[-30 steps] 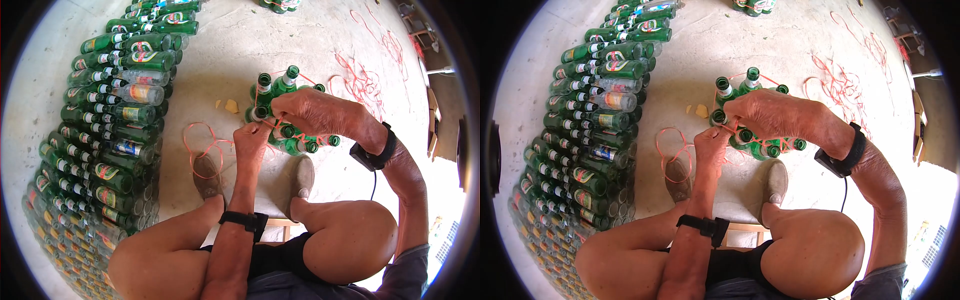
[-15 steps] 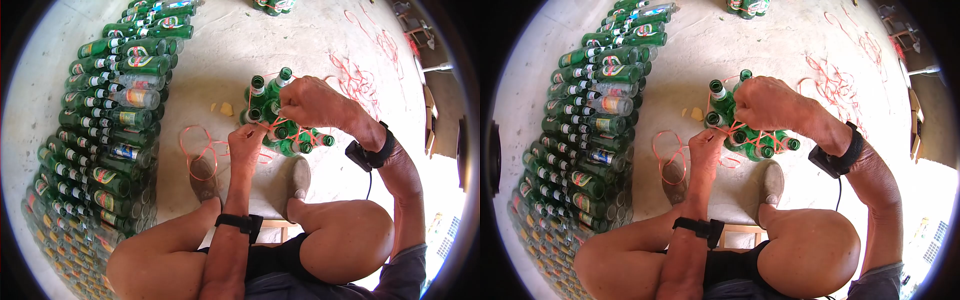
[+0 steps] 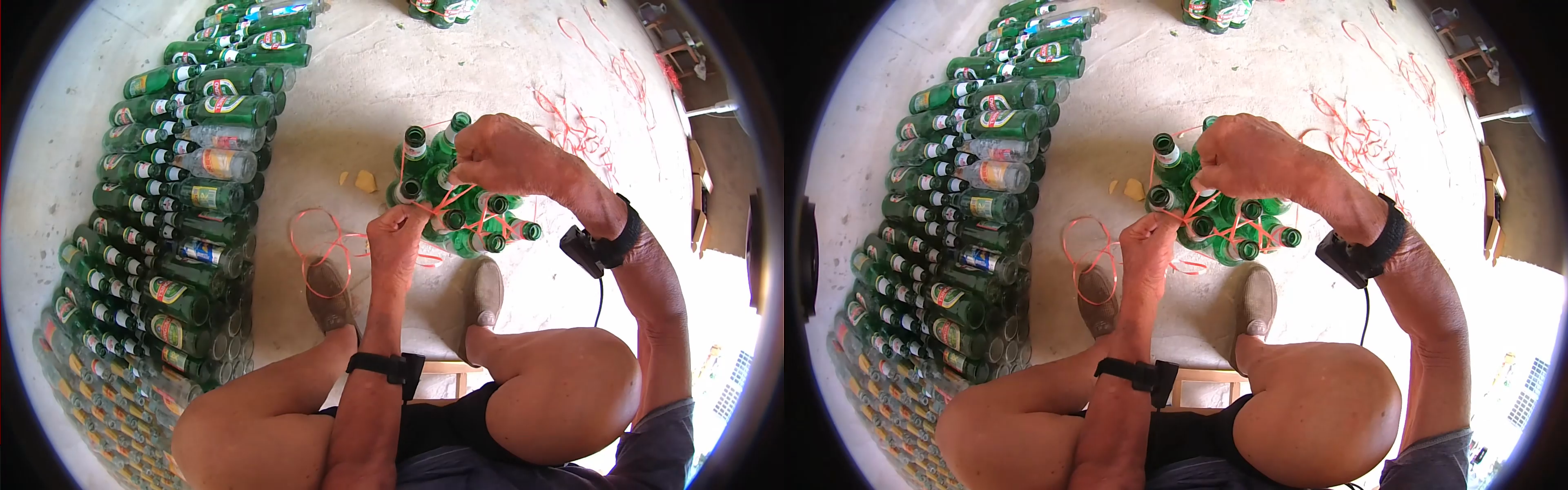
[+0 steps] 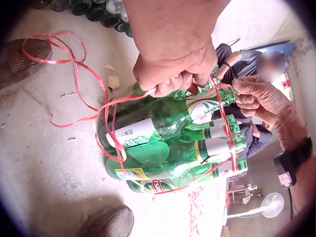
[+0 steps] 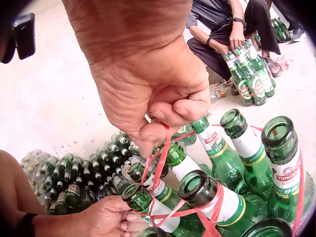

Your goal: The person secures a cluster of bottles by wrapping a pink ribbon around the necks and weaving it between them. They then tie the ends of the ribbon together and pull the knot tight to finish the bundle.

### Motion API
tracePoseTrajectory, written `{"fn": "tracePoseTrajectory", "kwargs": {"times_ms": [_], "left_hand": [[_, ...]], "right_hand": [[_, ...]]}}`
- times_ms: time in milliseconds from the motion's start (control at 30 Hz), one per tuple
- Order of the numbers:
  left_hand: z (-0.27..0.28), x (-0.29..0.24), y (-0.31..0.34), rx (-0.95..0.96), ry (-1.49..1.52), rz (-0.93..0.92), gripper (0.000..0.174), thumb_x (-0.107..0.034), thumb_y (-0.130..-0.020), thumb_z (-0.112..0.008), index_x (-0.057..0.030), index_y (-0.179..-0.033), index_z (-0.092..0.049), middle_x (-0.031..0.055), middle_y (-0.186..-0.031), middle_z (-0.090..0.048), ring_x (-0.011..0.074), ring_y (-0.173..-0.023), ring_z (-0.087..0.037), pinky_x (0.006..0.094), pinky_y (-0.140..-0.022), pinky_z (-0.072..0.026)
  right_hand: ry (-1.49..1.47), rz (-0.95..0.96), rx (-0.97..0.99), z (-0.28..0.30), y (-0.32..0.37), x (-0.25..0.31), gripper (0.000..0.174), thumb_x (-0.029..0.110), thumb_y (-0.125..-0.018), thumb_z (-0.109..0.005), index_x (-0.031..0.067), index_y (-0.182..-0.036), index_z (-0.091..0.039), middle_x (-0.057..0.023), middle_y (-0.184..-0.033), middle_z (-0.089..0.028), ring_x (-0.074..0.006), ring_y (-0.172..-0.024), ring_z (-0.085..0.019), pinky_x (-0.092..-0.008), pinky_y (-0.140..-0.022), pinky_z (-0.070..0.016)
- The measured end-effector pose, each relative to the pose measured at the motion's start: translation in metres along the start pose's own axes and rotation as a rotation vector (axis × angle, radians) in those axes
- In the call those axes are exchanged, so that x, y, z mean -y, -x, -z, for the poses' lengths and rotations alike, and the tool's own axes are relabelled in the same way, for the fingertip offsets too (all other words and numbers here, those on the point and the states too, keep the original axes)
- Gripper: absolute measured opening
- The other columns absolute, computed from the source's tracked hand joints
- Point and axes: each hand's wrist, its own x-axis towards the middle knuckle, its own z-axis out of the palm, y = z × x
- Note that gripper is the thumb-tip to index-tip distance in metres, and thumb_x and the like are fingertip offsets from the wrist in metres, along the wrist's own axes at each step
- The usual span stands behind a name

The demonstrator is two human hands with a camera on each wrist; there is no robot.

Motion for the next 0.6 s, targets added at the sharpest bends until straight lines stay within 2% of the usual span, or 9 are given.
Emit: {"fn": "tracePoseTrajectory", "kwargs": {"times_ms": [67,167,267,367,600], "left_hand": [[0.002,0.003,-0.001,0.017,0.017,-0.003,0.014,-0.012,-0.097,-0.077,-0.0018,-0.088,-0.08,-0.0069,-0.081,-0.067,0.0019,-0.073,-0.051,0.0223,-0.065,-0.0368],[0.002,0.005,-0.002,0.027,0.044,-0.008,0.013,-0.012,-0.097,-0.077,-0.0018,-0.089,-0.08,-0.0073,-0.081,-0.066,0.0013,-0.073,-0.049,0.022,-0.065,-0.0359],[0.0,0.002,0.0,0.022,0.039,-0.015,0.013,-0.012,-0.096,-0.077,-0.0021,-0.088,-0.08,-0.0091,-0.077,-0.062,0.0007,-0.069,-0.045,0.023,-0.061,-0.0316],[-0.001,-0.001,0.001,0.018,0.016,-0.005,0.015,-0.013,-0.096,-0.077,-0.0026,-0.085,-0.08,-0.0112,-0.072,-0.057,0.0003,-0.066,-0.039,0.0243,-0.058,-0.0264],[-0.002,0.003,0.0,-0.001,0.003,-0.011,0.021,-0.014,-0.097,-0.078,-0.0035,-0.078,-0.077,-0.013,-0.07,-0.051,0.0003,-0.065,-0.035,0.0251,-0.057,-0.0226]], "right_hand": [[-0.01,-0.067,0.055,0.008,-0.003,0.006,0.033,0.027,-0.083,-0.083,0.0002,-0.072,-0.066,-0.0123,-0.06,-0.061,-0.0247,-0.054,-0.056,-0.0432,-0.056,-0.0472],[-0.02,-0.04,0.014,0.004,-0.004,-0.003,0.03,0.023,-0.085,-0.083,0.0009,-0.073,-0.066,-0.0107,-0.061,-0.06,-0.0208,-0.055,-0.054,-0.0406,-0.055,-0.0463],[-0.241,-0.089,0.119,0.01,-0.006,-0.007,0.026,0.019,-0.088,-0.083,0.0016,-0.077,-0.067,-0.0078,-0.062,-0.06,-0.0166,-0.057,-0.053,-0.0369,-0.055,-0.0455],[-0.116,0.06,0.022,0.004,-0.005,-0.012,0.024,0.016,-0.09,-0.082,0.0012,-0.079,-0.066,-0.0056,-0.062,-0.059,-0.0132,-0.059,-0.054,-0.0352,-0.055,-0.0455],[-0.185,0.064,-0.022,-0.005,-0.008,-0.025,0.027,0.017,-0.09,-0.082,-0.0003,-0.079,-0.064,-0.0067,-0.063,-0.058,-0.0143,-0.06,-0.055,-0.0363,-0.057,-0.0472]]}}
